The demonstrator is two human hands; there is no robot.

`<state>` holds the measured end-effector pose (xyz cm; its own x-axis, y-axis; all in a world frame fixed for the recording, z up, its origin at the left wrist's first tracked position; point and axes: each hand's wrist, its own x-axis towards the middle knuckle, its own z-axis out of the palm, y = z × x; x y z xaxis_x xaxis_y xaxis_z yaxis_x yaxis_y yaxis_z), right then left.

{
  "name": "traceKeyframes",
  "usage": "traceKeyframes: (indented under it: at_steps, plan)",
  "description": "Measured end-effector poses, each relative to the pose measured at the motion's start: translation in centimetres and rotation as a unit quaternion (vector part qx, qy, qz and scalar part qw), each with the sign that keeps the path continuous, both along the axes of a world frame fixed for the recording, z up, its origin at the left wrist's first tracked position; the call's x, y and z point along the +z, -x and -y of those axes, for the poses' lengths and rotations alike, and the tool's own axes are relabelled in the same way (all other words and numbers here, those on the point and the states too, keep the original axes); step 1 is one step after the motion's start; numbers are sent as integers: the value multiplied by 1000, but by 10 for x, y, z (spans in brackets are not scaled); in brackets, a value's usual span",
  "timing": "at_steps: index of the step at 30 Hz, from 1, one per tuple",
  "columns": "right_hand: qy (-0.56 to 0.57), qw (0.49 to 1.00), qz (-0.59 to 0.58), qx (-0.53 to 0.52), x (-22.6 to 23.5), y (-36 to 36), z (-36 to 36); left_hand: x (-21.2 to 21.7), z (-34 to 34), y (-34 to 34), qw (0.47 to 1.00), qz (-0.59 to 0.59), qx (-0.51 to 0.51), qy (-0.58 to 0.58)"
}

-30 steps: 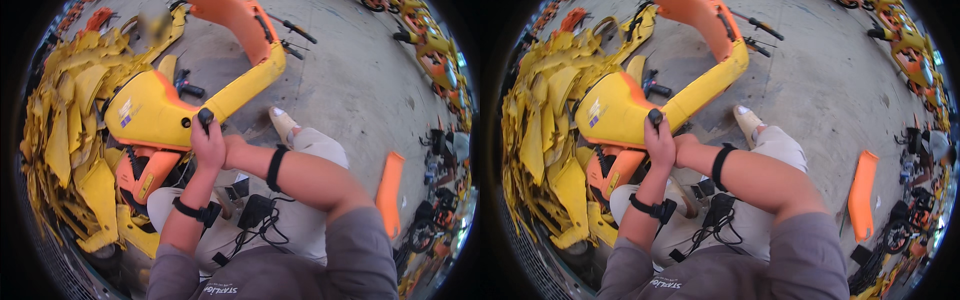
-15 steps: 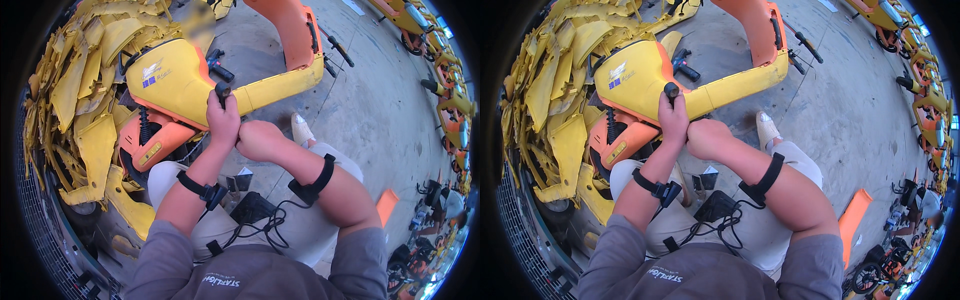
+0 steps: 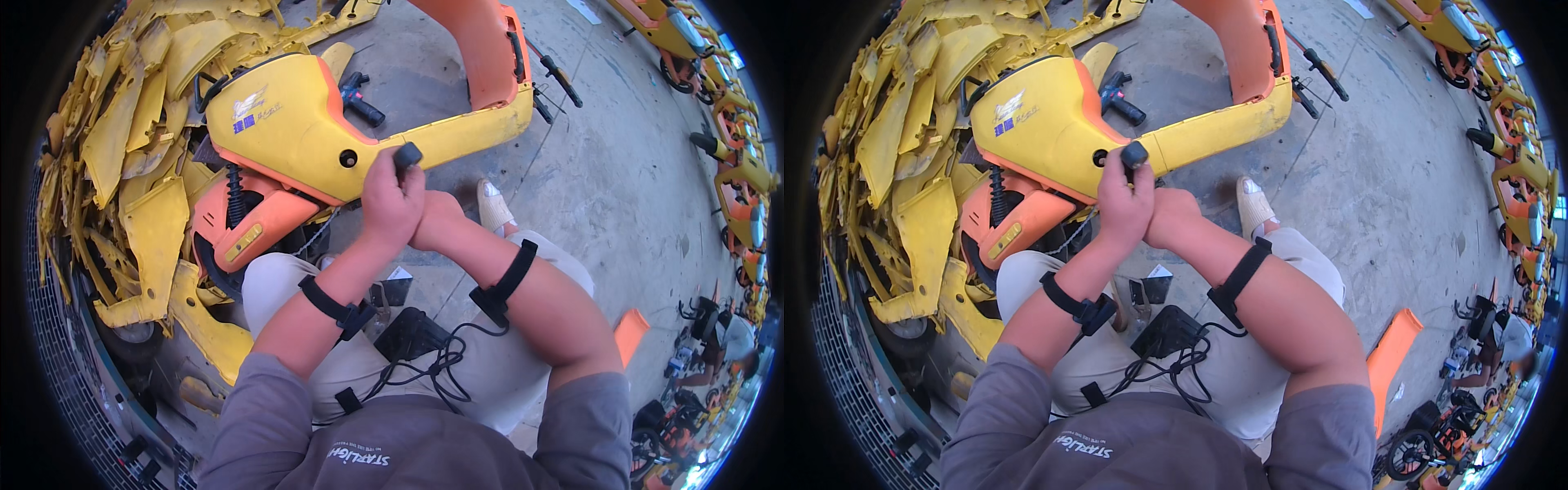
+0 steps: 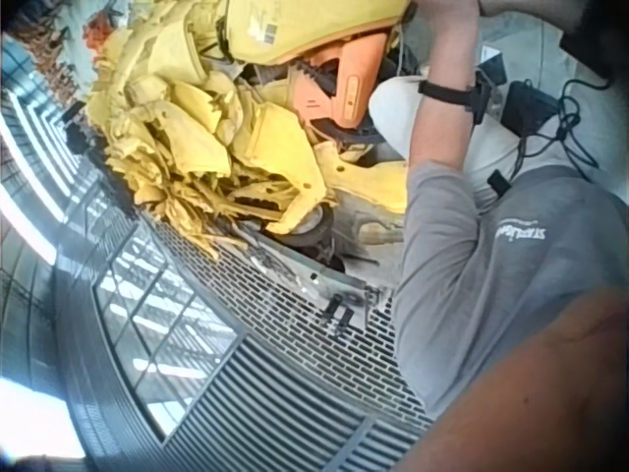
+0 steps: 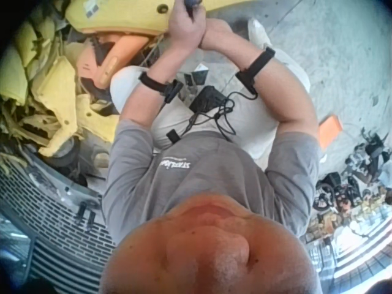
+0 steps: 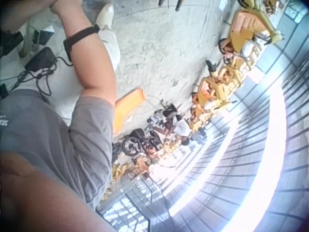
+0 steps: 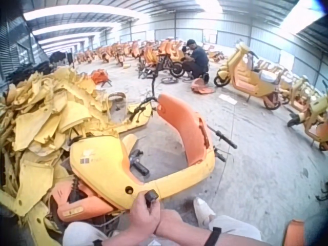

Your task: The person unscrews and removes bolts from the yellow and orange body panels of a scooter using a wrench and by hand.

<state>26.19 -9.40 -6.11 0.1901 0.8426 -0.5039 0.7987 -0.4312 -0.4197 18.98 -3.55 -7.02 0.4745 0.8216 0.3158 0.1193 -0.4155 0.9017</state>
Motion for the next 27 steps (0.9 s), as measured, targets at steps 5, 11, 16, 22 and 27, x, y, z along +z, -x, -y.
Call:
traceKeyframes:
  at_steps: [5, 11, 16, 22, 27]
  plan:
    - [-42, 999, 3, -12, -9, -25, -5, 26, 25, -2, 994, 6, -53, -97]
    - [-128, 958, 150, -209, 12, -55, -21, 39, 20, 18, 993, -48, -73, -85]
    - [-251, 885, -108, -377, 29, -85, -6, 7, -26, 18, 933, -53, -42, 354]
    - [-245, 758, -422, -434, 60, -72, 3, 19, -38, 39, 808, 53, -26, 587]
    - [-165, 848, -378, -332, 48, -66, 0, 37, -34, 31, 835, 77, -51, 543]
